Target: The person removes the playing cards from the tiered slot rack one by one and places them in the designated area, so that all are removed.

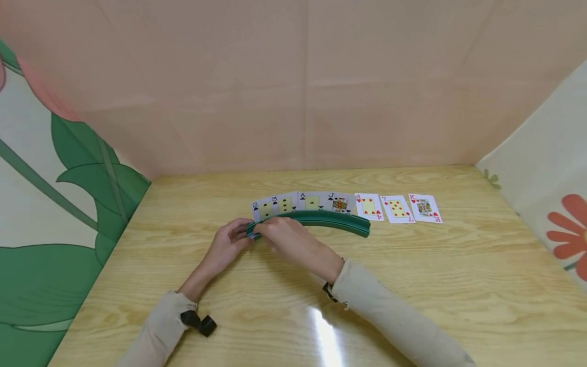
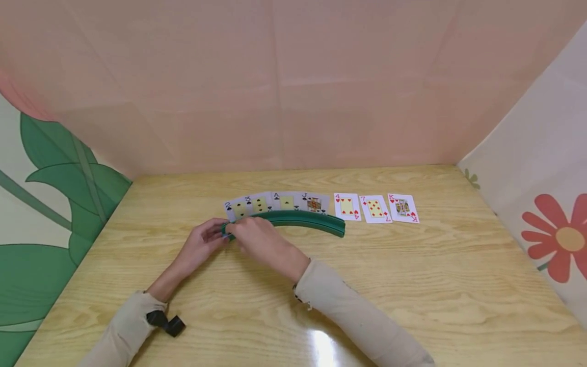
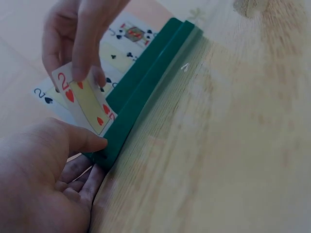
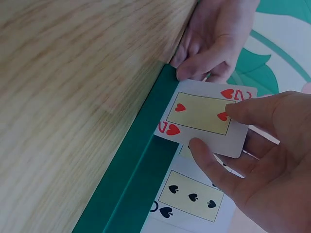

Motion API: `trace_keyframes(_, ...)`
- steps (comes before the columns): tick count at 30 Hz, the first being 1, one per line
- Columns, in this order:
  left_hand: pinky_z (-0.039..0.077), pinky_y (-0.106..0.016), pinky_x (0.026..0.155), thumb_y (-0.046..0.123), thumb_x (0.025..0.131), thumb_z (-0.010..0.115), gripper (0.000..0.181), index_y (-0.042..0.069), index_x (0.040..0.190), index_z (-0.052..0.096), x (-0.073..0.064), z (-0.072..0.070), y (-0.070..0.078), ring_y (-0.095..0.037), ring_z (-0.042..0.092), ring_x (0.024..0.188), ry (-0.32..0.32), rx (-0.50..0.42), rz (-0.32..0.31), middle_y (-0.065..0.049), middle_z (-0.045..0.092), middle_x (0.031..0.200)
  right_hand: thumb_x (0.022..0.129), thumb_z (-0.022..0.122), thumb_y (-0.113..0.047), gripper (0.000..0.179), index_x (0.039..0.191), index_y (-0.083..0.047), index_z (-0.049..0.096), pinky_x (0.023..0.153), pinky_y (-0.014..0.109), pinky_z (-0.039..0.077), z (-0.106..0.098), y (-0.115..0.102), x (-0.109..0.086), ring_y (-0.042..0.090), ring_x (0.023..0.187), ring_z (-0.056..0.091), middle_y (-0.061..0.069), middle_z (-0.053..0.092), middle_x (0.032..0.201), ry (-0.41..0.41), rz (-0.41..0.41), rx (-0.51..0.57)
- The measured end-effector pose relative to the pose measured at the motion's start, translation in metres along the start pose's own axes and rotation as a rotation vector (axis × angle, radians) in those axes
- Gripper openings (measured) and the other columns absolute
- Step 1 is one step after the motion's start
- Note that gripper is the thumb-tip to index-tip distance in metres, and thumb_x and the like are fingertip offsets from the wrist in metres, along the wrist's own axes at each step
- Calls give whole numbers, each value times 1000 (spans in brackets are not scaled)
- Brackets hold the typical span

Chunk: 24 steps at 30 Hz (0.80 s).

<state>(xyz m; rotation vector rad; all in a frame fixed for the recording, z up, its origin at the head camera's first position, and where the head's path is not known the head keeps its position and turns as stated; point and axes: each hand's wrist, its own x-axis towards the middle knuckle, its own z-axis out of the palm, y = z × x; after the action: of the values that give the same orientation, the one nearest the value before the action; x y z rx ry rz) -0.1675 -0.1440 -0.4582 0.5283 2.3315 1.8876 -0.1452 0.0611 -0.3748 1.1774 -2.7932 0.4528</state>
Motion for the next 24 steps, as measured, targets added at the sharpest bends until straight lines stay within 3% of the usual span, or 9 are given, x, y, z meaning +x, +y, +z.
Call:
trace_keyframes(15, 51, -28, 98, -3, 93, 65, 33, 1, 126, 61, -1, 0, 2, -28, 60, 119, 0, 9, -8, -16, 64, 125, 93, 65, 1, 24, 112, -11, 75, 74, 26, 58, -3, 2, 0, 15, 90, 70, 2, 75, 106, 9, 11, 15)
trace_keyframes(22, 51, -27, 97, -3, 92, 66, 35, 2, 126, 61, -2, 1, 4, -28, 60, 119, 3, 9, -28, -16, 64, 125, 90, 64, 5, 30, 113, -11, 74, 62, 20, 53, -12, 7, -3, 10, 73, 63, 3, 74, 97, 58, -12, 2)
trace_keyframes(24, 51, -26, 97, -3, 92, 66, 36, 2, 127, 60, -2, 1, 4, -29, 60, 118, 2, 8, -33, -17, 64, 125, 90, 63, 6, 31, 114, -10, 73, 64, 21, 53, -16, 9, -5, 10, 74, 63, 3, 74, 99, 78, -4, 13)
